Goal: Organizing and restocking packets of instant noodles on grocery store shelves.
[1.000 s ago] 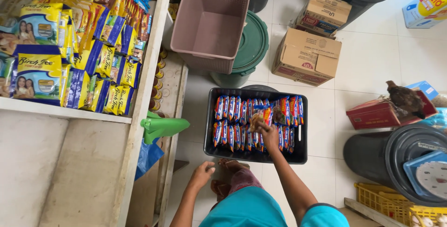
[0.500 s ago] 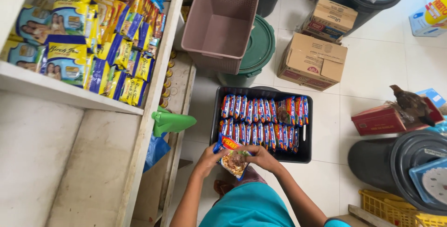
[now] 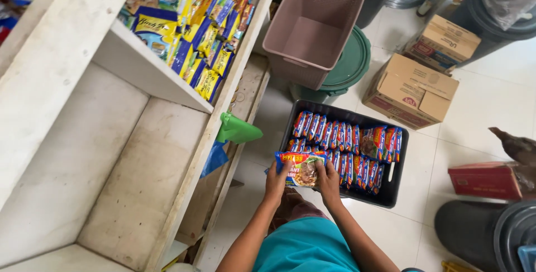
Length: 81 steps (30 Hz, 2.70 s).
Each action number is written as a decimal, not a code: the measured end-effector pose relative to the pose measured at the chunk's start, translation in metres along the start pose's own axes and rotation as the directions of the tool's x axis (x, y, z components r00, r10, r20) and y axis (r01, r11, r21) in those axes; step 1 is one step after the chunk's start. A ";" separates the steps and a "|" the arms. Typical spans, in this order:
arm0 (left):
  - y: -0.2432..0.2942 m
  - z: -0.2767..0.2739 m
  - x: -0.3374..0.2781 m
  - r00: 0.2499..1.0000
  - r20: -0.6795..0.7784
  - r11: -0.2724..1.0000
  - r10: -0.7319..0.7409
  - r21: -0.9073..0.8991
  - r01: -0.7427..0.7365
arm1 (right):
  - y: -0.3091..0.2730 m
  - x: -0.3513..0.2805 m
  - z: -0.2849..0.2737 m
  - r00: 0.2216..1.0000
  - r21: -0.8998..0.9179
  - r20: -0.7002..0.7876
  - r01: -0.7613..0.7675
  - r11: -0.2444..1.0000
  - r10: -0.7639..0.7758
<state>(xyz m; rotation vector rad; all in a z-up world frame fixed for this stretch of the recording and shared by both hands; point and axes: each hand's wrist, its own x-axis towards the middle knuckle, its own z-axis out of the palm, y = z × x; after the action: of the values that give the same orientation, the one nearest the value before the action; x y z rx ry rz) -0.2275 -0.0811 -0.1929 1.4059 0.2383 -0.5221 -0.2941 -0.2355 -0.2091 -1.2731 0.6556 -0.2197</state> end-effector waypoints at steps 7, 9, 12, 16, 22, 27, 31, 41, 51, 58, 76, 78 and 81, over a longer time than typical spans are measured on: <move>0.012 -0.008 -0.002 0.928 -0.213 0.873 0.306 0.450 -0.185 | 0.005 -0.004 0.010 0.987 -0.166 -0.035 0.152 0.974 -0.160; 0.024 -0.008 -0.009 0.864 -0.212 0.729 0.456 0.646 -0.226 | -0.006 -0.008 0.015 0.983 -0.190 -0.035 0.173 0.967 -0.182; 0.043 -0.007 -0.021 0.889 -0.205 0.748 0.409 0.633 -0.199 | 0.004 0.001 0.010 0.988 -0.188 -0.038 0.140 0.972 -0.150; 0.032 -0.009 -0.020 0.852 -0.174 0.695 0.494 0.668 -0.266 | 0.000 0.004 0.009 0.990 -0.204 -0.029 0.130 0.970 -0.139; 0.034 -0.009 -0.022 0.878 -0.162 0.804 0.451 0.500 -0.322 | -0.006 0.006 0.009 0.982 -0.335 -0.021 0.169 0.927 -0.187; 0.034 -0.005 -0.020 0.841 -0.116 0.785 0.528 0.445 -0.431 | -0.003 0.010 0.010 0.979 -0.302 -0.012 0.189 0.934 -0.202; 0.027 -0.009 -0.011 0.844 -0.109 0.777 0.525 0.467 -0.423 | 0.006 0.022 0.004 0.969 -0.409 0.014 0.229 0.883 -0.245; -0.061 -0.081 -0.006 0.972 -0.235 0.976 -0.022 0.204 0.071 | 0.074 0.003 0.022 0.989 -0.440 0.146 0.058 0.896 0.008; -0.051 -0.086 -0.019 0.922 -0.340 0.934 0.185 0.351 -0.058 | 0.053 0.004 0.045 0.967 -0.444 0.254 0.091 0.891 0.027; -0.037 -0.079 -0.014 0.944 -0.289 0.964 0.157 0.255 -0.083 | 0.063 0.019 0.038 0.951 -0.500 0.234 0.296 0.814 -0.202; 0.026 -0.070 -0.036 0.837 -0.496 0.883 0.232 0.468 0.032 | -0.010 0.015 0.071 0.930 -0.427 0.369 0.170 0.888 0.000; 0.022 -0.075 -0.031 0.837 -0.466 0.872 0.287 0.489 -0.026 | -0.010 0.018 0.077 0.944 -0.516 0.331 0.201 0.833 -0.022; 0.029 -0.076 -0.037 0.822 -0.443 0.870 0.358 0.479 -0.121 | -0.012 0.016 0.082 0.933 -0.561 0.342 0.302 0.771 -0.116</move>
<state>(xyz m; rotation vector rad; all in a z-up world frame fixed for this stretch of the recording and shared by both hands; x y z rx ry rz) -0.2341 0.0032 -0.1633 1.9762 0.3842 0.0512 -0.2330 -0.1804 -0.1918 -1.9684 0.3245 0.0065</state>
